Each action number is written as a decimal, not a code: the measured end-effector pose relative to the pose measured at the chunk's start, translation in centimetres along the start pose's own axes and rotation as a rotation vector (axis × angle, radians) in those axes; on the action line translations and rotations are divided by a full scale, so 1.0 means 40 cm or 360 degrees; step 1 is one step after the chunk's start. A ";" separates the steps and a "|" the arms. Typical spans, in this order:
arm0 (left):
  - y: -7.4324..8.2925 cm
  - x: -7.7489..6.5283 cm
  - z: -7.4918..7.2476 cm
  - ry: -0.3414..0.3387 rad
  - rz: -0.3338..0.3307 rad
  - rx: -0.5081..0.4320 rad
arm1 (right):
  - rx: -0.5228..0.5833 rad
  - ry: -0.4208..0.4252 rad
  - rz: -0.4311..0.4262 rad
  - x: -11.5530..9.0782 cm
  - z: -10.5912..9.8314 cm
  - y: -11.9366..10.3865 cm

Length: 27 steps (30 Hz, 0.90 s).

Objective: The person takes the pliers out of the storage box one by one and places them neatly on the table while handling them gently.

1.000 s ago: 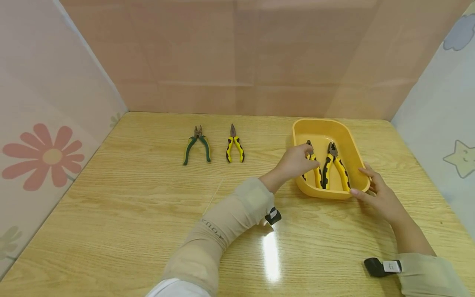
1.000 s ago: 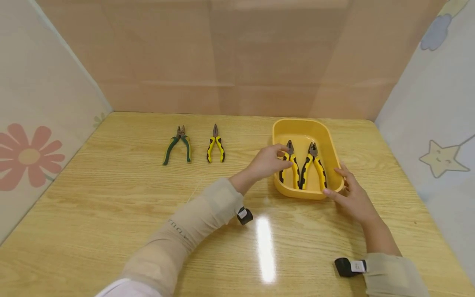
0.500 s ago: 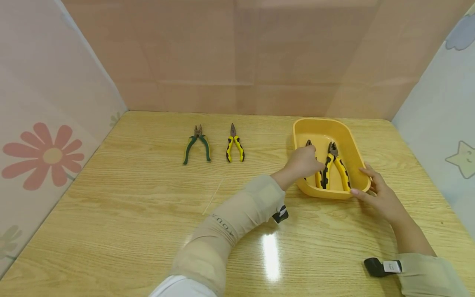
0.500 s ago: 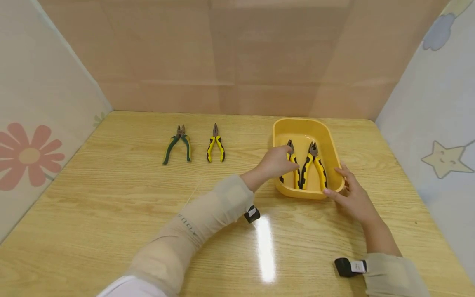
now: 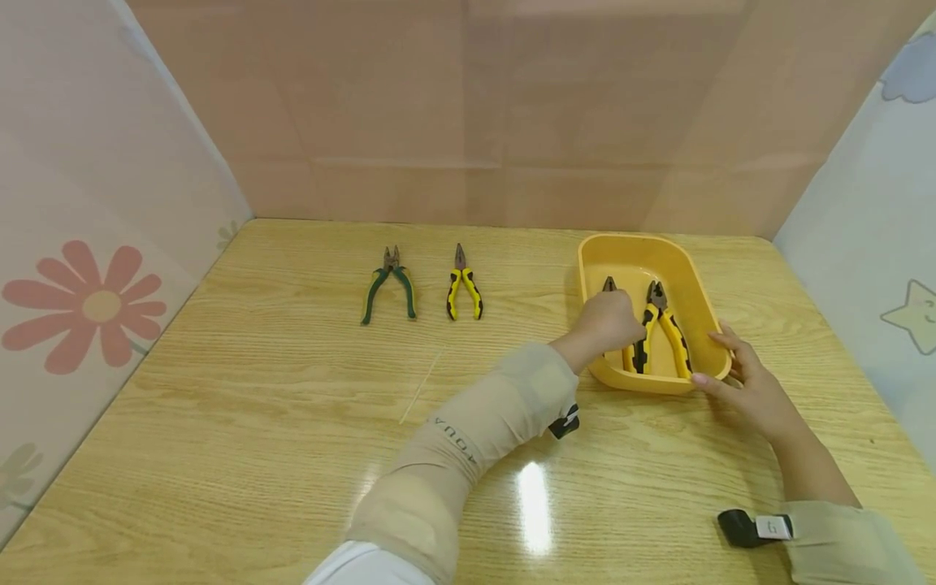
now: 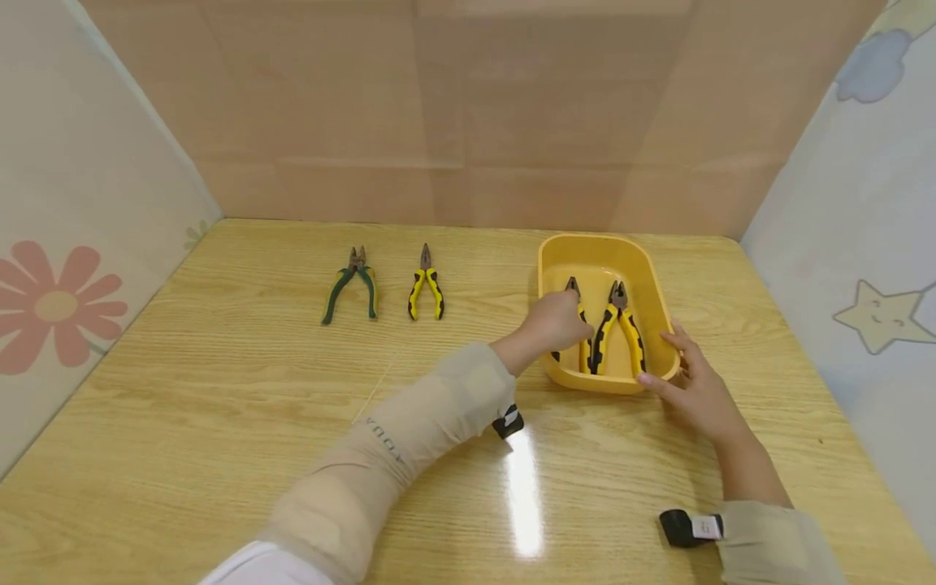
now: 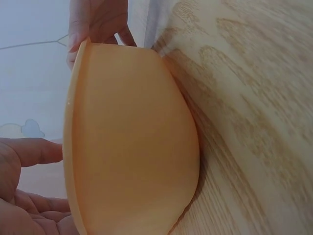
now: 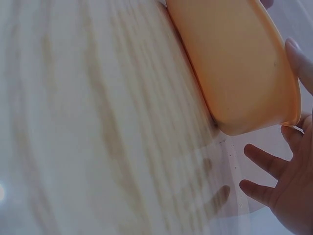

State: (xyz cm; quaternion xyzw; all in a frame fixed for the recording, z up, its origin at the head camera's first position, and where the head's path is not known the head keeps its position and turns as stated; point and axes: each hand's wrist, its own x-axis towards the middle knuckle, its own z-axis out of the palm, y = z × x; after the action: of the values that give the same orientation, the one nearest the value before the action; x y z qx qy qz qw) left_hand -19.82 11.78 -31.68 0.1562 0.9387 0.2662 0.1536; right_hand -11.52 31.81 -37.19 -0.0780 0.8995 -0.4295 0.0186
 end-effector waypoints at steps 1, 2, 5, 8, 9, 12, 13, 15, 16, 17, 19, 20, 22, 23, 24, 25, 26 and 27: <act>0.001 0.001 0.001 -0.0006 0.0000 0.0019 | -0.0002 0.0000 0.0002 0.000 0.000 0.001; 0.003 0.002 0.003 -0.0012 -0.0001 0.0041 | 0.0005 -0.0001 0.0005 0.001 -0.001 0.002; 0.006 0.006 0.007 -0.0034 0.0000 0.0100 | 0.0024 -0.0005 0.0011 0.002 -0.001 0.001; 0.008 0.010 0.009 -0.0056 0.0003 0.0144 | 0.0019 -0.0004 0.0012 0.002 0.001 -0.001; 0.009 0.011 0.010 -0.0059 0.0005 0.0150 | 0.0020 -0.0003 0.0008 0.002 0.001 -0.002; 0.011 0.015 0.012 -0.0064 0.0014 0.0201 | 0.0017 0.0001 0.0006 0.004 0.001 -0.001; 0.012 0.016 0.014 -0.0062 0.0015 0.0221 | 0.0015 0.0003 0.0009 0.003 0.001 -0.001; 0.014 0.018 0.016 -0.0067 0.0003 0.0246 | 0.0017 0.0004 0.0010 0.003 0.000 0.001; 0.015 0.020 0.017 -0.0072 -0.0003 0.0260 | 0.0013 0.0005 0.0010 0.003 0.000 0.001; 0.016 0.021 0.018 -0.0074 -0.0015 0.0263 | 0.0014 0.0005 0.0011 0.003 0.001 0.001; 0.016 0.024 0.019 -0.0076 -0.0040 0.0264 | 0.0013 0.0003 0.0010 0.002 0.002 0.000; 0.016 0.026 0.019 -0.0078 -0.0045 0.0257 | 0.0013 0.0003 0.0008 0.002 0.002 0.000; 0.015 0.031 0.019 -0.0075 -0.0055 0.0236 | 0.0022 0.0001 0.0002 0.002 0.002 0.000; 0.014 0.033 0.018 -0.0075 -0.0058 0.0225 | 0.0024 0.0000 0.0003 0.002 0.002 0.000; 0.014 0.035 0.018 -0.0075 -0.0064 0.0214 | 0.0023 0.0000 0.0003 0.002 0.002 0.000; 0.013 0.038 0.018 -0.0077 -0.0058 0.0204 | 0.0023 0.0000 0.0002 0.002 0.002 0.000; 0.013 0.040 0.018 -0.0079 -0.0057 0.0198 | 0.0027 -0.0002 0.0002 0.002 0.002 0.001; 0.014 0.042 0.018 -0.0087 -0.0060 0.0201 | 0.0029 -0.0003 0.0002 0.003 0.001 0.001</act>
State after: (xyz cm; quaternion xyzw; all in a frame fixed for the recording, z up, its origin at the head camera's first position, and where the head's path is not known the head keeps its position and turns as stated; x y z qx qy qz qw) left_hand -20.96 13.19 -32.32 0.1550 0.9519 0.1992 0.1740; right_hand -11.62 31.78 -37.26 -0.0778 0.8956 -0.4375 0.0205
